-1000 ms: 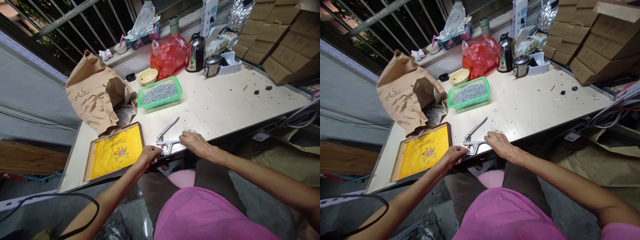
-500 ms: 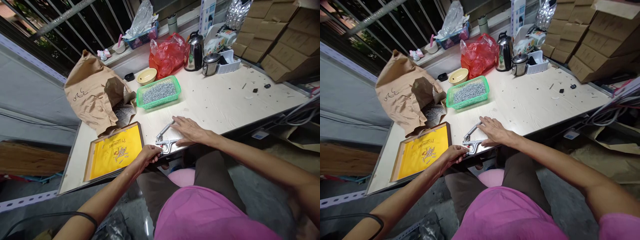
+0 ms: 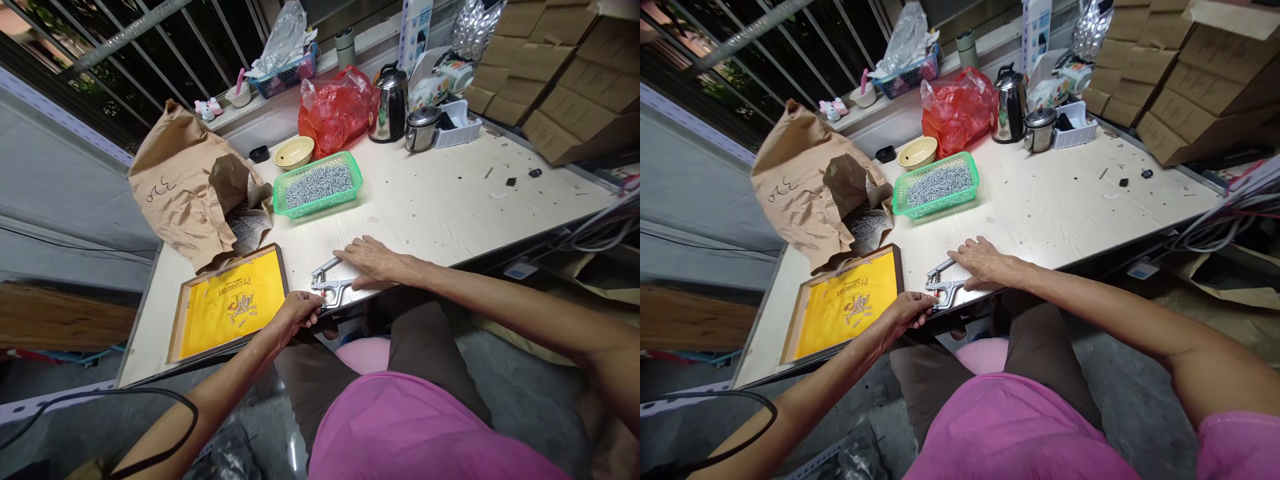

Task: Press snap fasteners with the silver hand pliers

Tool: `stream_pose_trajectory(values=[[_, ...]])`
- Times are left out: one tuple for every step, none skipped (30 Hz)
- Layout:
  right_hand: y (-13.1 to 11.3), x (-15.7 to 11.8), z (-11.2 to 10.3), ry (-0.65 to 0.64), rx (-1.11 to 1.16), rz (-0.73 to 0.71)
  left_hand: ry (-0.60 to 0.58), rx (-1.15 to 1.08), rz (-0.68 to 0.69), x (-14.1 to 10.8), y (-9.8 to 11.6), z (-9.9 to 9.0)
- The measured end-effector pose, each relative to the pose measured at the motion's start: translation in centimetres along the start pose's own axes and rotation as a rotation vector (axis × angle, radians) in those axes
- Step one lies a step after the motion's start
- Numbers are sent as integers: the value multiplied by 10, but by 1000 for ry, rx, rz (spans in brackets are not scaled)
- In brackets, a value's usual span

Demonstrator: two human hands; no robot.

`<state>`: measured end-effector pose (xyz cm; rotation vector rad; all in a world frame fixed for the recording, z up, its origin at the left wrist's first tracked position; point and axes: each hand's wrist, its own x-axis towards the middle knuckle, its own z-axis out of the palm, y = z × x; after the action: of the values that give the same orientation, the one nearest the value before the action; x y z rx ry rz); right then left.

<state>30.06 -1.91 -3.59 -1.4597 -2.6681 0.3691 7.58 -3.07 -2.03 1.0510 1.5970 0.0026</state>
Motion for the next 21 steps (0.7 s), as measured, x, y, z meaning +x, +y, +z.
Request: stream_pose_trajectory(values=[[-2,-2,0,8,7,5,3,-3,0,0,0,0],[-4,-4,0,13,14,8,6,-6,1,0,0,1],[-5,-6,0,18,21,9,9,-8,2,-1,0,1],[-7,-8,-1,22,27,9,12,-6,3,-2,-1,1],[-9,-10,-2,25,31,10,14,7,6,-3,-2,1],[-11,-11,-3,28,34,14,24,38,20,-5,-4,1],[-12,-13,-5,30,38,18,51,96,54,-7,-5,1],[-13,-14,-6,32,41,22,105,183,115,-10,-7,2],[-14,-15,-6,35,45,26,186,292,205,-13,-8,3],[-15,-16,-7,37,48,30,284,410,320,-16,-8,4],[-15,-16,-7,39,50,35,378,522,447,-18,-8,7],[-16,-16,-7,41,51,41,452,618,571,-19,-6,10],[-16,-16,-7,41,49,47,493,695,681,-18,-4,13],[-17,-16,-7,41,47,51,503,757,774,-16,-1,17],[-17,-16,-7,39,46,52,488,810,849,-13,3,21],[-18,-16,-6,38,48,51,461,858,903,-9,8,25],[-18,-16,-6,38,52,51,431,901,939,-5,14,28],[-18,-16,-5,39,58,51,400,940,956,-1,19,31],[-17,-16,-5,40,65,52,368,974,960,3,24,33],[-17,-16,-4,42,69,52,339,1006,954,6,28,34],[-16,-17,-3,42,72,50,315,1036,943,8,32,34]])
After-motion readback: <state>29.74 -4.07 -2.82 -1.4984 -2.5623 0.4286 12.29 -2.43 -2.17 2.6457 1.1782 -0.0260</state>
